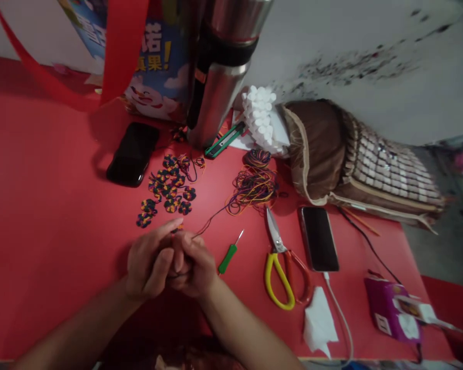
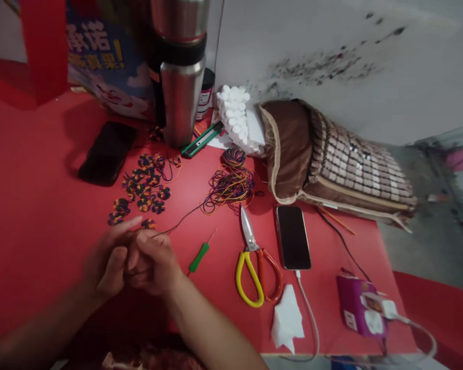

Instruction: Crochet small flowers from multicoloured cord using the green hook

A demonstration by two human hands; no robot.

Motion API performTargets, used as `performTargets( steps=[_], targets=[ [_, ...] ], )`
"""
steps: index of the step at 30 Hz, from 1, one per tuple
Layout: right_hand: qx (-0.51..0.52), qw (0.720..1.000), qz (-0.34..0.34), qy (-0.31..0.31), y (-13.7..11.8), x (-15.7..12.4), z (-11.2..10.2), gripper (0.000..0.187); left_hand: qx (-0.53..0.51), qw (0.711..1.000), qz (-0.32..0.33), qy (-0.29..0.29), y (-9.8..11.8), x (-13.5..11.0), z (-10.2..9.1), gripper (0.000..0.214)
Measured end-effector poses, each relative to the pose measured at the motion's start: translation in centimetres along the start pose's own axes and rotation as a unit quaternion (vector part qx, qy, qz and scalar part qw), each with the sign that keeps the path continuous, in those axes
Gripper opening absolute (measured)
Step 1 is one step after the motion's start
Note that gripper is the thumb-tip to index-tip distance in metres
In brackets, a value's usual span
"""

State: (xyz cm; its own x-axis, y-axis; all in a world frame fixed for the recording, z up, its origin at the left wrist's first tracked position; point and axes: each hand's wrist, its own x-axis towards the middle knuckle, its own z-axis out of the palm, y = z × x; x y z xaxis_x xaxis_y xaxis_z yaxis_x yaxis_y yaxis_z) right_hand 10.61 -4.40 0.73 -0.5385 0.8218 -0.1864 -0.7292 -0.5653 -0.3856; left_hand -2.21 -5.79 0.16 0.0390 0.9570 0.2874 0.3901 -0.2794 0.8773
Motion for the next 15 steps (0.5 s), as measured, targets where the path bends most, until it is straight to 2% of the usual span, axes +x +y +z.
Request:
performTargets(
  steps=[2, 4, 7, 9, 11, 15],
  targets=[
    [0.006, 1.000, 0.019, -0.012, -0.1, 0.2, -0.3, 0.056, 0.015, 0.998, 0.062, 0.030, 0.1, 0.3, 0.0, 0.042],
    [0.002, 0.999, 0.026, -0.030, -0.5, 0.3, -0.7, 0.056, 0.026, 0.995, 0.081, 0.042, 0.4, 0.9, 0.1, 0.040],
    [-0.002, 0.999, 0.030, -0.033, -1.1, 0.2, -0.7, 0.056, -0.016, 0.991, 0.133, -0.002, 1.1, 2.1, 0.0, 0.037],
    [0.006, 0.999, 0.051, -0.016, -1.2, 0.0, -0.4, 0.055, -0.050, 0.990, 0.131, -0.023, 1.4, 2.7, -0.1, 0.036],
    [0.010, 0.998, 0.063, -0.011, -1.2, 0.0, -0.2, 0.056, -0.041, 0.987, 0.153, -0.011, 1.5, 2.9, -0.2, 0.035],
    [0.001, 0.996, 0.059, -0.074, -1.2, 0.5, -0.4, 0.070, -0.018, 0.984, 0.174, 0.028, 0.8, 2.1, 0.3, 0.032]
  ],
)
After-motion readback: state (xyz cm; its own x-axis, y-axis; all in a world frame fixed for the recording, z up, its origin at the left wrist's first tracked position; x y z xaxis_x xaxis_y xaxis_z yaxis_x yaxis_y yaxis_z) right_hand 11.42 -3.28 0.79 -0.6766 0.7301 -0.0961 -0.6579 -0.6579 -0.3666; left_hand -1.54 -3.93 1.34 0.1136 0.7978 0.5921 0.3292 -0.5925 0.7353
